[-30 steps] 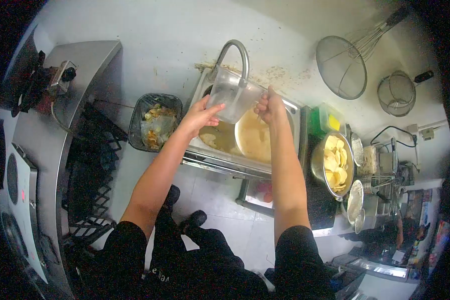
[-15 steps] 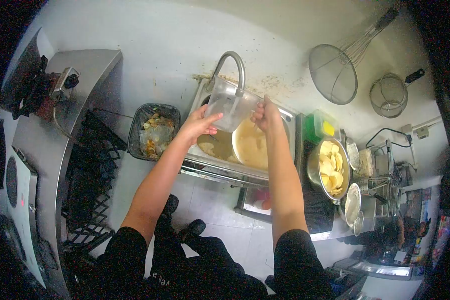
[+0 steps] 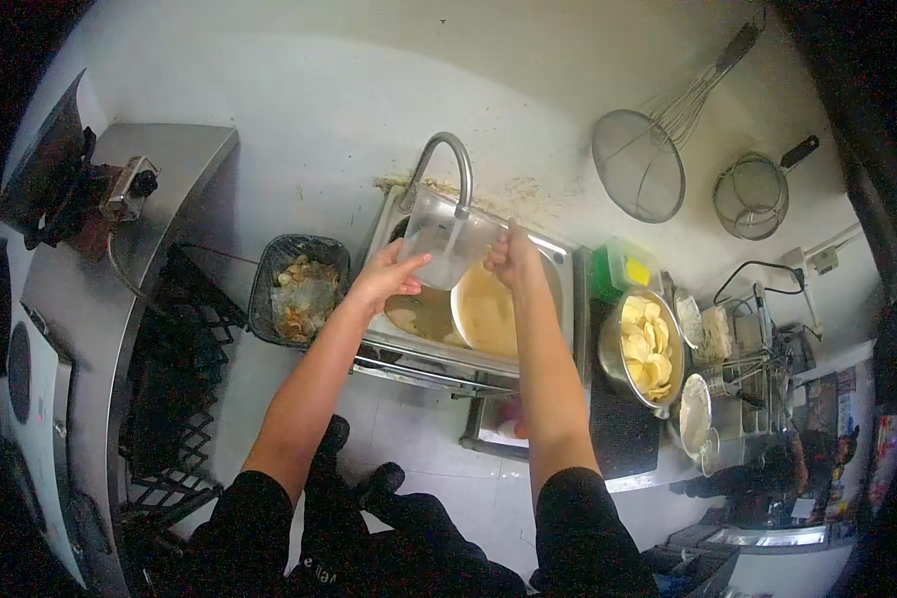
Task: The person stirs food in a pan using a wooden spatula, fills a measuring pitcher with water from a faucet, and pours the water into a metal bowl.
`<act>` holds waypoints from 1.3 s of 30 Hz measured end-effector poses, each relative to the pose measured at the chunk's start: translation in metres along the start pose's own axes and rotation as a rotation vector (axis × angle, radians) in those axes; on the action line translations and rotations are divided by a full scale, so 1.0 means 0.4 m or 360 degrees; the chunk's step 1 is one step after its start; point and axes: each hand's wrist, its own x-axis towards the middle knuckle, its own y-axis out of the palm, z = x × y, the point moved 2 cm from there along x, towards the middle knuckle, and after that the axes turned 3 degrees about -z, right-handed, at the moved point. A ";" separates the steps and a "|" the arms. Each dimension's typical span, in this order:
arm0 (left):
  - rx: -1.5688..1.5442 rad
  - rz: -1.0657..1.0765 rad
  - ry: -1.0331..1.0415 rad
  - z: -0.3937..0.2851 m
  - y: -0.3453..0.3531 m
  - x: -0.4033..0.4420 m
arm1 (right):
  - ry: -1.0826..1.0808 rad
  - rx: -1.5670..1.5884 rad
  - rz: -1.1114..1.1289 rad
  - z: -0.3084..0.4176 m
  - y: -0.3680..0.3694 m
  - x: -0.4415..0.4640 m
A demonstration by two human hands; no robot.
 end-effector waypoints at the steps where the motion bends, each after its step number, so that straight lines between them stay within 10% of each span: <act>1: -0.0002 -0.0001 0.0001 0.002 0.000 0.001 | 0.0005 0.0012 0.0006 -0.001 -0.002 0.003; 39: -0.0419 0.0376 0.0253 0.121 0.014 0.083 | -0.0607 0.0026 0.0235 -0.032 -0.017 -0.043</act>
